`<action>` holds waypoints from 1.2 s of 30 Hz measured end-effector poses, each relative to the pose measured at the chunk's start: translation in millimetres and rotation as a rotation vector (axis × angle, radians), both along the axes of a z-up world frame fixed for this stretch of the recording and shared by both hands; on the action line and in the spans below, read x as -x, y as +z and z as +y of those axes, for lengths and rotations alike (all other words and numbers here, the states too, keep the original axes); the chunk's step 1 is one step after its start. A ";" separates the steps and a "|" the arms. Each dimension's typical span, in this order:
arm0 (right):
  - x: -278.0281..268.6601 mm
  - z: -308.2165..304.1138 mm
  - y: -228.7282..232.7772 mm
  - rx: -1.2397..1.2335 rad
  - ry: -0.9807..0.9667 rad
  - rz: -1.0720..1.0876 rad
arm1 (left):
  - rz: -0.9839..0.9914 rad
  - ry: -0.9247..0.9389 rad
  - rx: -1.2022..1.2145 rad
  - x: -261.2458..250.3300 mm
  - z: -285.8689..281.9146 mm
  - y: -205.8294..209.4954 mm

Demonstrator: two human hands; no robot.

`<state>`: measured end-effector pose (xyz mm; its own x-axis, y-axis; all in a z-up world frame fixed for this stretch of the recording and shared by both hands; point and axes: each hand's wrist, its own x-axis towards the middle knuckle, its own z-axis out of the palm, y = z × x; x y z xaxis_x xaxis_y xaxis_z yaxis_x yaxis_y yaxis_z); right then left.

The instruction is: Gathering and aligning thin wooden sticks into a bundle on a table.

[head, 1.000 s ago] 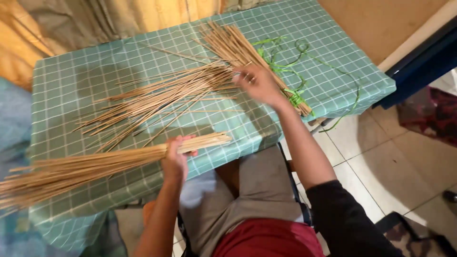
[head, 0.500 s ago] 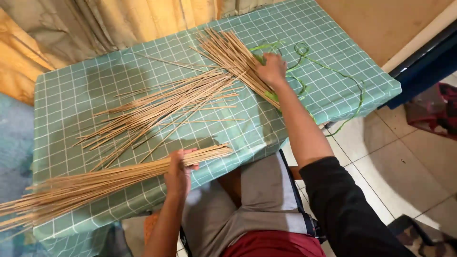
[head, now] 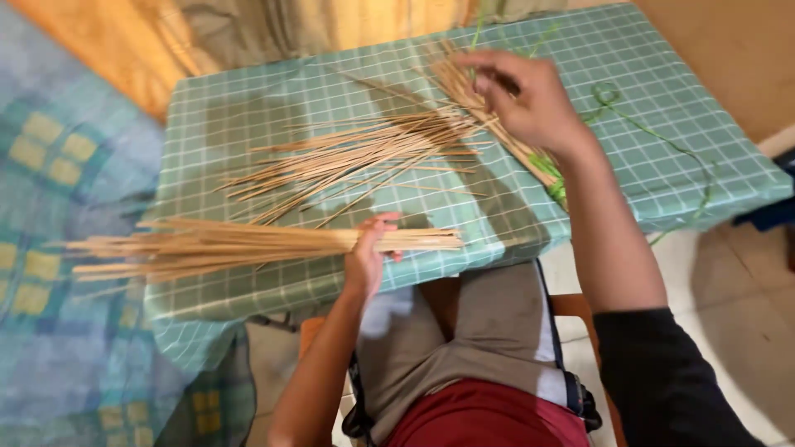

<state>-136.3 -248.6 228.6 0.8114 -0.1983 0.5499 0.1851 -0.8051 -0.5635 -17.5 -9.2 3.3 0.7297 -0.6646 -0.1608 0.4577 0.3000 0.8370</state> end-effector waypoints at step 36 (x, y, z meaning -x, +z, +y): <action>22.9 77.8 -180.1 -0.417 -0.396 -0.297 | -0.012 -0.353 0.112 -13.4 2.7 -37.9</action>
